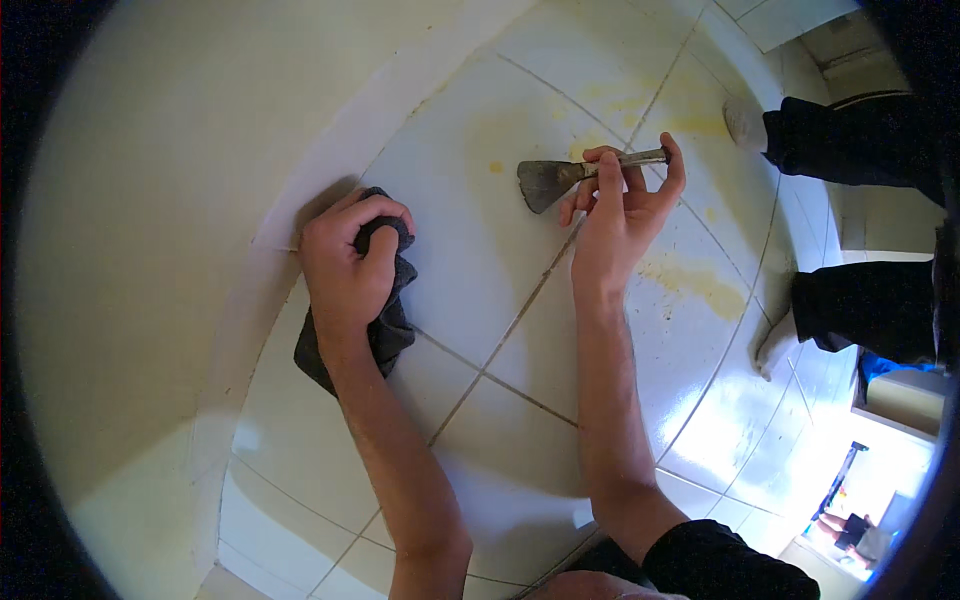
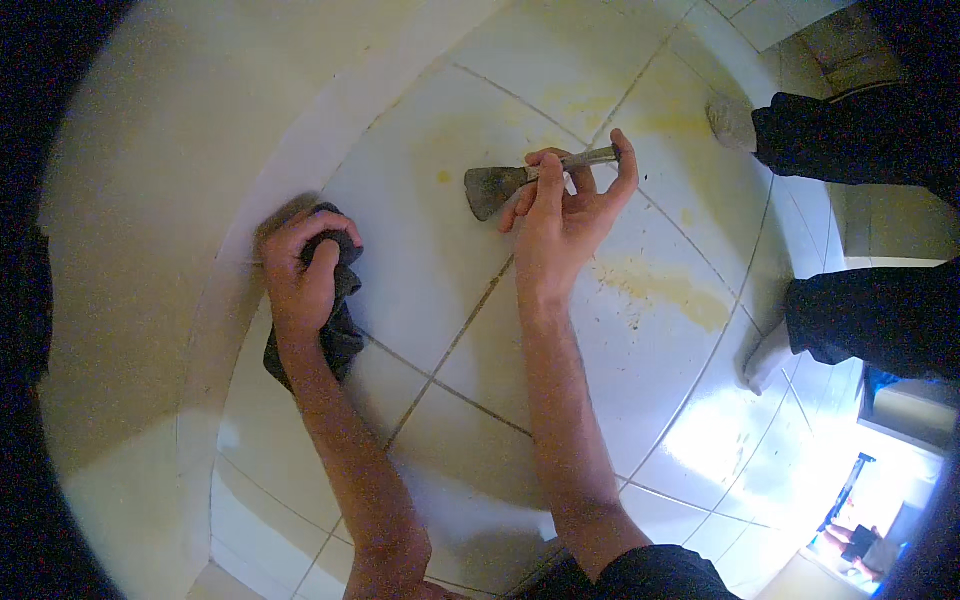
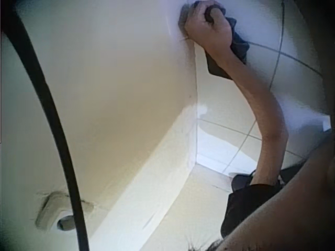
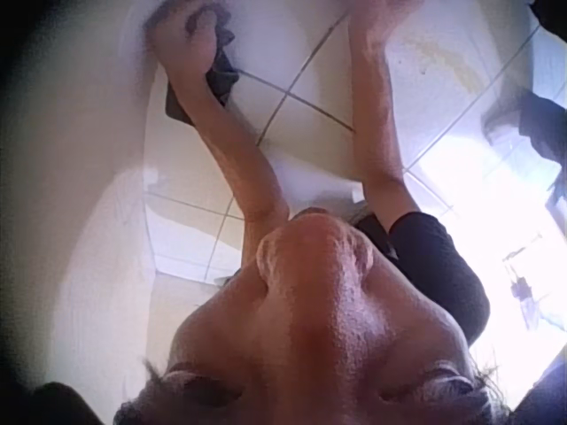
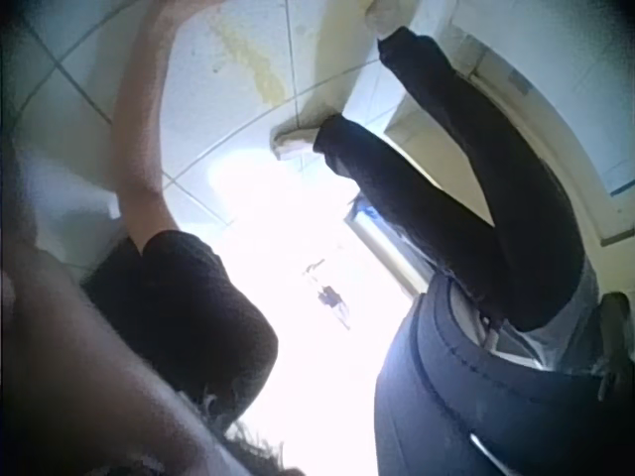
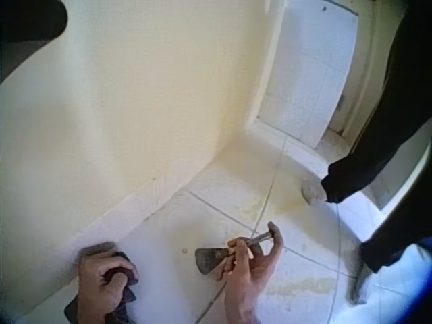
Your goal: The person scrapes debris from the seams between floor tiles using a putty knife and wipes the area with a cloth.
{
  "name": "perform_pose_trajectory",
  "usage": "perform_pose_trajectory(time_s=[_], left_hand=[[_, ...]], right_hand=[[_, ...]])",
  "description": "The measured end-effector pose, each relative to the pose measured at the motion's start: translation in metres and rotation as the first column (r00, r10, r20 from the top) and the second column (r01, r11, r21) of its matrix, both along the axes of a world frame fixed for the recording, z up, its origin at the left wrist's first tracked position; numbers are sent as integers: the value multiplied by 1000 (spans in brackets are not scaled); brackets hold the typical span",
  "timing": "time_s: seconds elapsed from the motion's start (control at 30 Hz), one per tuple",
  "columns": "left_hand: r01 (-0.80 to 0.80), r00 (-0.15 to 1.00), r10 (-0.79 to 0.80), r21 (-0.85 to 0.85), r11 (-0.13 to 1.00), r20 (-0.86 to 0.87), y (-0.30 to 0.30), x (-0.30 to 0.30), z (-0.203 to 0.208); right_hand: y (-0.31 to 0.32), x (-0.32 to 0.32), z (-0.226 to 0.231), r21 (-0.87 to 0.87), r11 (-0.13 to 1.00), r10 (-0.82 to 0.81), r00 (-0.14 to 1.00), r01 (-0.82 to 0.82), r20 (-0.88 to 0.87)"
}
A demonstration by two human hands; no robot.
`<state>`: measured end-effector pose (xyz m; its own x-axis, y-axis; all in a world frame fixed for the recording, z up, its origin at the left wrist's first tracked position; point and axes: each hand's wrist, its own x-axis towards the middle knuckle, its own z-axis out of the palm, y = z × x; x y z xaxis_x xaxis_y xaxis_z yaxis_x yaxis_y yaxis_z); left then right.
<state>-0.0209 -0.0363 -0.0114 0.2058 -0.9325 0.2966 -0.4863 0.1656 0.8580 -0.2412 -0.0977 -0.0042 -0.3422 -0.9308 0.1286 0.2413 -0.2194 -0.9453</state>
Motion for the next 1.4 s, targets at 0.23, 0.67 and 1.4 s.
perform_pose_trajectory(time_s=[0.23, 0.67, 1.4], left_hand=[[2, 1000, -1, 34, 999, -21, 0, 1, 2], [-1, 1000, 2, 40, 999, -21, 0, -2, 3], [3, 999, -2, 10, 1000, -39, 1, -3, 3]], right_hand=[[1, 2, -4, -16, 999, 49, 996, -50, -74], [-2, -2, -4, 56, 989, 139, 986, -134, -95], [0, 5, -4, 22, 991, 131, 989, -130, -70]])
